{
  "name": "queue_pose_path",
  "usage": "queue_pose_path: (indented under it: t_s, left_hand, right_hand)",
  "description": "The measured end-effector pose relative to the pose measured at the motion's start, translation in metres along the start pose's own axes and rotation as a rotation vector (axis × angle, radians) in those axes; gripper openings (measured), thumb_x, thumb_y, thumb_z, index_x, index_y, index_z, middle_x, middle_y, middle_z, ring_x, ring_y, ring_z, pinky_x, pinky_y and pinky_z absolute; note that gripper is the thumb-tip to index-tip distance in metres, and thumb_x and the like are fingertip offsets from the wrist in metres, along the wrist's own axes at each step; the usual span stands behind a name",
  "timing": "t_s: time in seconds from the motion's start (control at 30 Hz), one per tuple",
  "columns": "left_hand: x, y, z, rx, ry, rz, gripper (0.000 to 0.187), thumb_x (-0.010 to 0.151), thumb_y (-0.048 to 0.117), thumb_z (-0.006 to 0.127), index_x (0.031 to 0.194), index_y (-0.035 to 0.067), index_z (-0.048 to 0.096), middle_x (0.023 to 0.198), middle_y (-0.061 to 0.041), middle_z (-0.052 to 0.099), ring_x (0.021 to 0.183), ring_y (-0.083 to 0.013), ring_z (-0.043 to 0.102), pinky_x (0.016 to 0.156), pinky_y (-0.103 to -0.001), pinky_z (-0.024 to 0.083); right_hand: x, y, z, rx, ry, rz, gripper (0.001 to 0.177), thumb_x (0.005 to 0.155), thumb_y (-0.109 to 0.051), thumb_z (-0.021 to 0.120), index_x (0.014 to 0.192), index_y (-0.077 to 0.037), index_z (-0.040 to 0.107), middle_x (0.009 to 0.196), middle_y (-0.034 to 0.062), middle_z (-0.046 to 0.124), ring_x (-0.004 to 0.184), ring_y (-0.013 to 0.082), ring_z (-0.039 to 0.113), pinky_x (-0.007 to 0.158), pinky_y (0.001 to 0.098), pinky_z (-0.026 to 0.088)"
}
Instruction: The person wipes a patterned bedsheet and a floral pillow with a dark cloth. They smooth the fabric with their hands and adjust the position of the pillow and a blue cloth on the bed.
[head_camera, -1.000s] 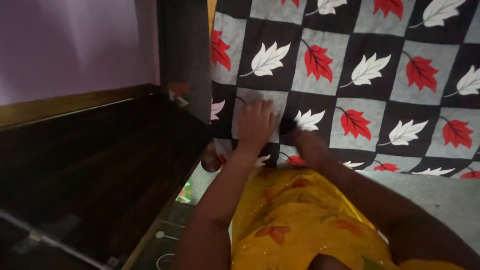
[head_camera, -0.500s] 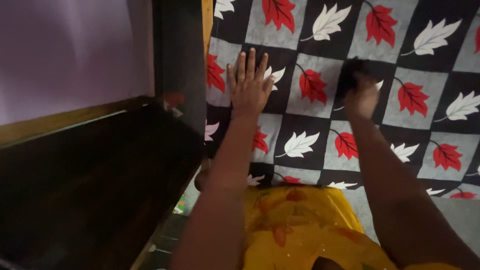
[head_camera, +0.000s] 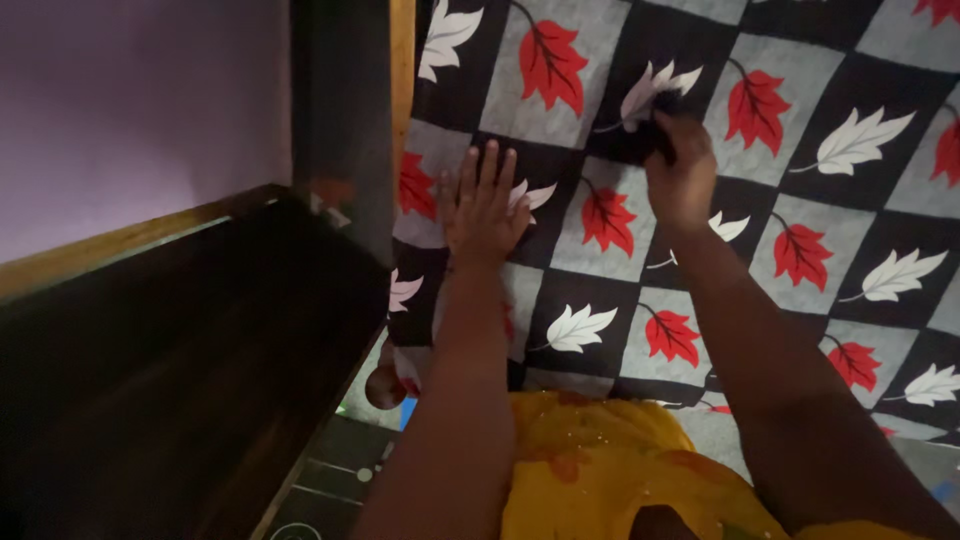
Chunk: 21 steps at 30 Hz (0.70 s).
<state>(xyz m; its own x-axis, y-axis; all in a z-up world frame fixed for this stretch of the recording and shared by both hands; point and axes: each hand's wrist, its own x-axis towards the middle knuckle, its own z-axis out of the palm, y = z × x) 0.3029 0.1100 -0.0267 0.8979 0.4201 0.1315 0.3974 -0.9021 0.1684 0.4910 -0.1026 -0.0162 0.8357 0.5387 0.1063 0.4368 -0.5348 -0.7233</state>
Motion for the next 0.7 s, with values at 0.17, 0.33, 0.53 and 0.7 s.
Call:
queue_pose_path:
  t_s: [0.17,0.33,0.53,0.7]
  left_hand:
    - [-0.003,-0.003,0.017,0.029,-0.036,0.005,0.06,0.103,0.05,0.045,0.157,0.026,0.047,0.166,-0.002,0.038,0.153,-0.0263,0.036,0.123,-0.06,0.025]
    - [-0.004,-0.009,0.026,0.042,-0.032,0.016,0.059,0.108,0.057,0.048,0.159,0.028,0.046,0.168,-0.002,0.038,0.155,-0.0263,0.035,0.121,-0.061,0.031]
    - [-0.002,-0.007,0.019,0.049,-0.06,-0.001,0.06,0.103,0.055,0.044,0.155,0.027,0.051,0.165,-0.002,0.041,0.153,-0.0256,0.037,0.117,-0.062,0.035]
    - [-0.004,-0.007,0.024,-0.004,-0.105,-0.034,0.06,0.101,0.055,0.043,0.152,0.027,0.053,0.162,-0.004,0.043,0.15,-0.0275,0.04,0.117,-0.065,0.032]
  right_hand:
    - [-0.004,-0.037,0.058,0.095,-0.34,-0.101,0.045,0.076,0.003,0.069,0.12,-0.005,0.071,0.112,0.0198,0.068,0.107,0.0412,0.061,0.096,0.0492,0.048]
    - [-0.014,-0.049,0.048,0.398,-0.865,-0.194,0.037,0.074,0.0,0.068,0.108,-0.012,0.076,0.11,0.0073,0.074,0.109,0.0279,0.068,0.096,0.0403,0.053]
    - [0.082,0.084,-0.017,0.156,-0.014,-0.036,0.049,0.089,0.021,0.055,0.134,0.003,0.066,0.133,0.0177,0.066,0.127,0.0287,0.067,0.111,0.0382,0.054]
    - [0.111,0.142,0.013,-0.086,0.256,-0.104,0.058,0.081,0.01,0.052,0.139,0.009,0.059,0.132,0.025,0.066,0.121,0.0394,0.064,0.106,0.0467,0.052]
